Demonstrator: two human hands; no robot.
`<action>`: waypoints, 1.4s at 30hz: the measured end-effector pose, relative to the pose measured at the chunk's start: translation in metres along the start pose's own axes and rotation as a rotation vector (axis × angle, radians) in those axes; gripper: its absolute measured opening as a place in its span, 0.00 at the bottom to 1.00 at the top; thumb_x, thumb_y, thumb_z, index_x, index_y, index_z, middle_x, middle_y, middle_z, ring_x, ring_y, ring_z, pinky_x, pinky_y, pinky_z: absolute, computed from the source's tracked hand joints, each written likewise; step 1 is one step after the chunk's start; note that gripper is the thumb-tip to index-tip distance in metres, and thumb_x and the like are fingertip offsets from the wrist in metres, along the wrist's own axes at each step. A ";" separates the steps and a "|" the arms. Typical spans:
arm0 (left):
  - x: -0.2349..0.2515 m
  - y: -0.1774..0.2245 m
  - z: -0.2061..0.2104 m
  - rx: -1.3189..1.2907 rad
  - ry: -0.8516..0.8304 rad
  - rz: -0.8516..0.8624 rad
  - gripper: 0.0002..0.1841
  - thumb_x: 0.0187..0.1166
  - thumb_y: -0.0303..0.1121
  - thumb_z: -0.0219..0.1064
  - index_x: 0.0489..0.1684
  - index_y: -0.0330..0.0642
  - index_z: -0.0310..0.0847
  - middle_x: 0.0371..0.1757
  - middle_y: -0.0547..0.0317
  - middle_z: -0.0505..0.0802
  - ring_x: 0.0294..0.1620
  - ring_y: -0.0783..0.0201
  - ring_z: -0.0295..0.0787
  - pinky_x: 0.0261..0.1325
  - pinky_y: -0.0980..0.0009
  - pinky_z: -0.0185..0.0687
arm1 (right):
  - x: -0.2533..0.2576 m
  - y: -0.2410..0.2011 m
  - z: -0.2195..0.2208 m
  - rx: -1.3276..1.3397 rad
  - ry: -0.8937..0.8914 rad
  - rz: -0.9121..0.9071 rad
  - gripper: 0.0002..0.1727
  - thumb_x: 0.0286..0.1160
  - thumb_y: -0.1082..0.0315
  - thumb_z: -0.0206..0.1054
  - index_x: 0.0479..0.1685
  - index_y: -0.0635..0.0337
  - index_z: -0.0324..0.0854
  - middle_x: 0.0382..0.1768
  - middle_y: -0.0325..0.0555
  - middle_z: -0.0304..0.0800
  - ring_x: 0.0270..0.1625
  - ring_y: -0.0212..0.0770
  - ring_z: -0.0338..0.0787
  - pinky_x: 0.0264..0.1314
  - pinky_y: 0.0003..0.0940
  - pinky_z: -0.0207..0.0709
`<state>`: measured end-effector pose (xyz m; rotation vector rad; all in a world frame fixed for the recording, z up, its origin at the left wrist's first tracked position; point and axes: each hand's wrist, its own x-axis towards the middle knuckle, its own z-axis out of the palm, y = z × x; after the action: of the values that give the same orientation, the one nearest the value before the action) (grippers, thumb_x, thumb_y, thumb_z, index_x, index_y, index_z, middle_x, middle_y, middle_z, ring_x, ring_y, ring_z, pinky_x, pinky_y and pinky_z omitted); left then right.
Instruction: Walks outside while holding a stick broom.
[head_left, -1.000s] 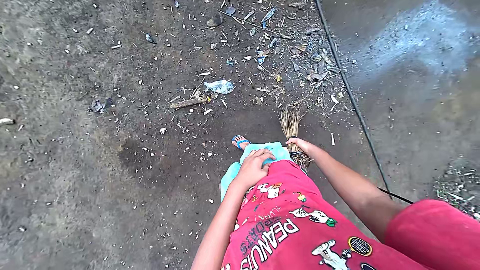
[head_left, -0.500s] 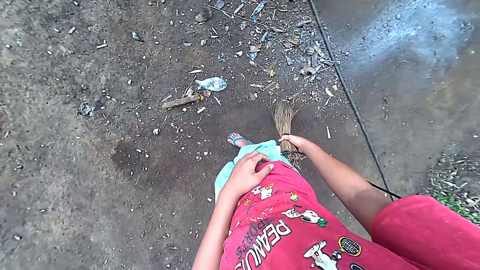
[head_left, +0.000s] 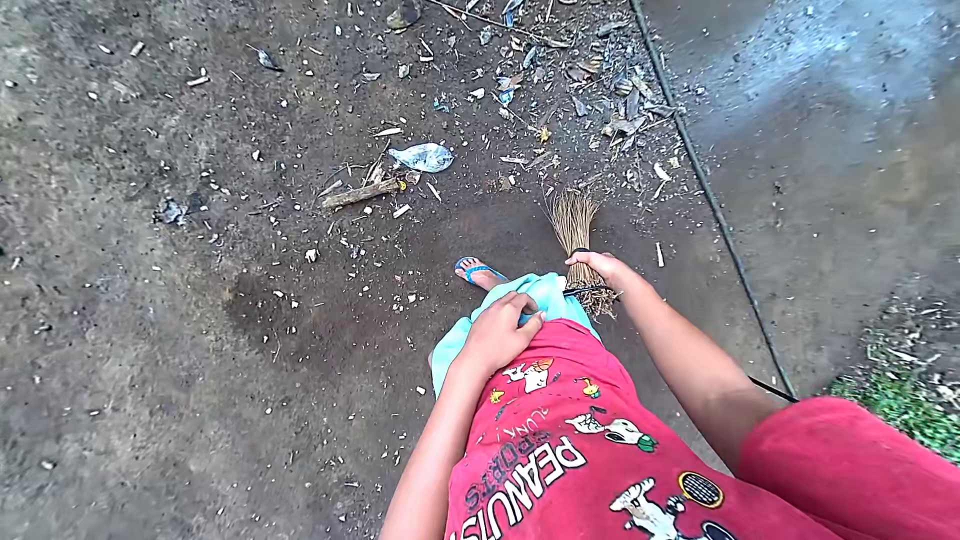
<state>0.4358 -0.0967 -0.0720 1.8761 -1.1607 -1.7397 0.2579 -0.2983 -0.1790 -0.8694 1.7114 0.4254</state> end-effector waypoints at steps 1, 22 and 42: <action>0.001 0.001 -0.001 -0.005 0.004 -0.013 0.24 0.91 0.51 0.51 0.68 0.43 0.82 0.63 0.51 0.89 0.65 0.55 0.85 0.72 0.51 0.77 | -0.004 -0.002 0.000 -0.018 0.016 -0.005 0.26 0.65 0.54 0.77 0.57 0.61 0.80 0.42 0.49 0.88 0.39 0.40 0.87 0.43 0.40 0.83; 0.017 -0.008 0.014 0.073 -0.084 0.099 0.24 0.89 0.49 0.50 0.75 0.51 0.78 0.86 0.66 0.75 0.84 0.57 0.70 0.80 0.44 0.65 | -0.002 -0.075 -0.013 -0.328 -0.186 -0.278 0.26 0.82 0.55 0.68 0.68 0.66 0.73 0.48 0.56 0.87 0.44 0.45 0.89 0.51 0.44 0.85; 0.021 -0.013 0.017 -0.136 -0.034 0.105 0.23 0.87 0.48 0.55 0.73 0.49 0.80 0.81 0.61 0.80 0.83 0.58 0.71 0.83 0.48 0.64 | -0.013 -0.122 0.063 0.414 -0.362 -0.411 0.17 0.88 0.55 0.56 0.55 0.59 0.79 0.42 0.47 0.91 0.40 0.42 0.92 0.42 0.39 0.88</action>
<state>0.4227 -0.0996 -0.0984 1.6830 -1.1022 -1.7530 0.3916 -0.3327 -0.1688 -0.7568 1.1883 -0.0521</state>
